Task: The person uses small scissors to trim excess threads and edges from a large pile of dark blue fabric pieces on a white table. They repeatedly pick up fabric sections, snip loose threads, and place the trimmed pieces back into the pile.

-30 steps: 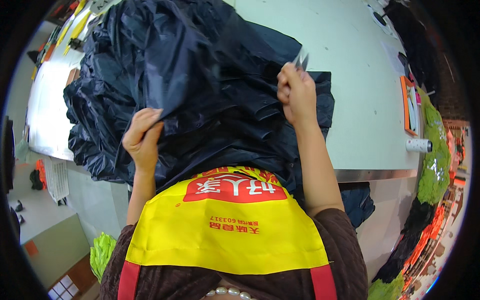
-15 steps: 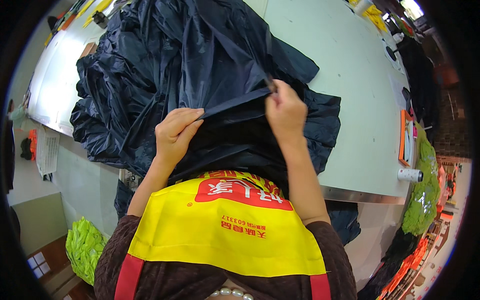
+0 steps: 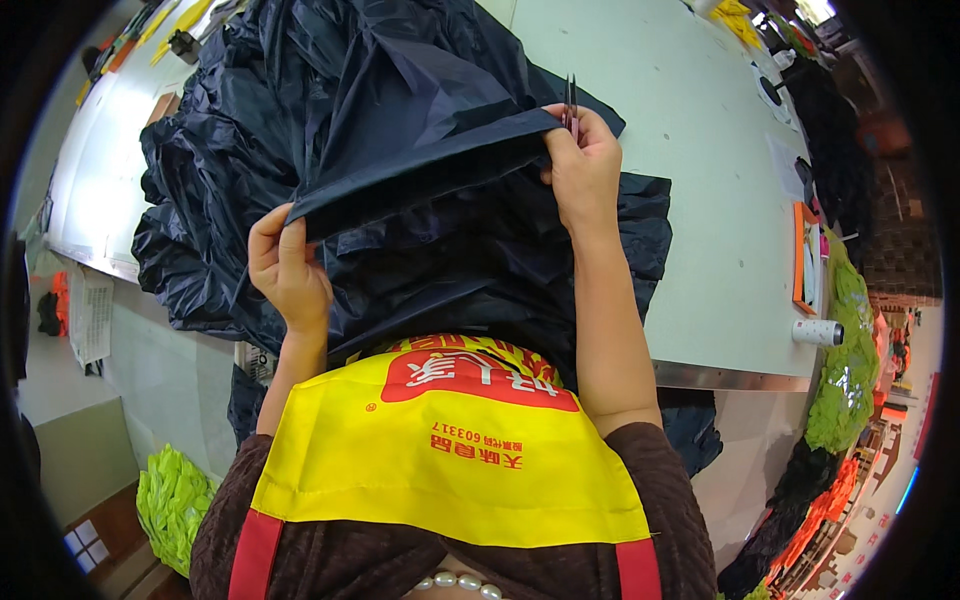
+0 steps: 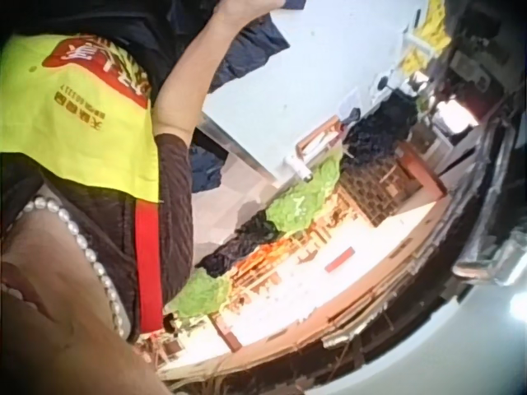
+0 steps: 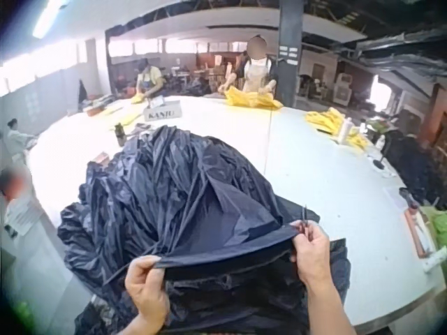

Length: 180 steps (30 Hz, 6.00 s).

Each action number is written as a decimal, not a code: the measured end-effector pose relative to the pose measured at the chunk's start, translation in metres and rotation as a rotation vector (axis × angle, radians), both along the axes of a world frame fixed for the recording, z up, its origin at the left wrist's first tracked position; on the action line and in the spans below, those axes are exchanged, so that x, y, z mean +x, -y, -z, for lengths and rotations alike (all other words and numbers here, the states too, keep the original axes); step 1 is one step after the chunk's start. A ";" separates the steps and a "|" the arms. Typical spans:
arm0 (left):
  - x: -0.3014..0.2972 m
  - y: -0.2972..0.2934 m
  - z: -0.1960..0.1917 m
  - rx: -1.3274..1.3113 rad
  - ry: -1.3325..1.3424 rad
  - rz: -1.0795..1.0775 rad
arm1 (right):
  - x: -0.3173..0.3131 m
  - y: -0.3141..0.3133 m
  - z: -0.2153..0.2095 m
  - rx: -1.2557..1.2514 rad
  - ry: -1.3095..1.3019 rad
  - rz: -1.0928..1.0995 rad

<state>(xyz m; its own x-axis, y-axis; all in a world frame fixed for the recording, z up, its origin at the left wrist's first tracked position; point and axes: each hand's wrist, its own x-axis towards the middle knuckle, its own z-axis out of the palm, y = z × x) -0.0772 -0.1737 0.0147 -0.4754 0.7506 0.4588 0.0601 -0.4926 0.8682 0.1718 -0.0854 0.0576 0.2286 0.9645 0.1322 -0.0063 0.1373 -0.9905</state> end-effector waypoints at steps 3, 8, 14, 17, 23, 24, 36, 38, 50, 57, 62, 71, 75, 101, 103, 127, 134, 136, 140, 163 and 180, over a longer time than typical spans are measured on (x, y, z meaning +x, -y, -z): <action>-0.002 0.007 0.011 -0.093 0.093 0.045 | -0.003 0.002 0.005 -0.025 -0.077 -0.028; -0.007 0.016 0.009 -0.372 -0.090 0.177 | 0.003 0.005 -0.003 0.072 -0.011 -0.037; 0.009 -0.007 -0.038 -0.055 -0.830 0.161 | 0.000 0.009 -0.013 0.375 0.264 -0.239; 0.037 -0.032 -0.066 0.134 -0.894 0.157 | -0.016 0.012 -0.023 0.494 0.437 -0.347; 0.040 -0.058 -0.071 0.139 -0.626 0.160 | -0.036 0.005 -0.017 0.501 0.555 -0.173; 0.035 -0.054 -0.078 0.148 -0.596 0.090 | -0.038 0.005 -0.016 0.493 0.594 -0.123; -0.027 -0.005 -0.012 0.141 -0.833 -0.204 | -0.011 -0.007 0.024 0.301 0.389 -0.036; -0.028 -0.003 -0.001 0.054 -0.812 -0.170 | -0.003 -0.007 0.028 0.314 0.375 -0.154; -0.036 0.001 -0.017 -0.395 -1.059 0.089 | -0.008 0.003 0.035 0.241 0.574 -0.223; 0.014 -0.074 -0.045 0.103 -1.162 0.399 | -0.032 0.000 0.000 0.366 0.615 -0.463; 0.006 -0.104 -0.036 -0.198 -0.647 0.565 | -0.030 0.003 0.024 0.017 0.491 -0.400; 0.022 -0.119 -0.008 -0.759 0.314 0.703 | -0.022 -0.013 0.041 -0.362 -0.469 -0.436; 0.019 -0.120 -0.010 -0.856 0.323 0.886 | -0.016 -0.020 0.047 -0.336 -0.438 -0.480; -0.038 -0.065 -0.036 -0.286 -0.615 0.362 | -0.009 -0.008 0.042 0.156 0.576 -0.065; -0.091 -0.038 -0.022 -0.312 -0.660 -0.241 | 0.033 -0.012 0.044 0.019 0.532 0.234; -0.125 -0.055 0.145 -0.810 0.847 0.241 | 0.045 0.043 0.130 -0.283 0.777 -0.192; -0.028 -0.198 0.132 -0.797 0.730 0.436 | 0.098 -0.007 0.188 -0.240 1.000 -0.031; 0.010 -0.242 0.128 -0.790 0.647 0.511 | 0.164 -0.033 0.219 -0.100 0.787 0.010; 0.026 -0.308 0.113 -1.011 0.240 0.730 | 0.176 -0.040 0.146 -0.139 0.783 0.466; -0.219 0.223 0.233 -0.568 -0.227 -0.879 | -0.059 -0.008 0.231 0.085 0.924 -0.331; -0.109 0.640 0.425 -1.265 0.436 -0.398 | -0.237 0.233 0.246 0.650 0.932 -0.559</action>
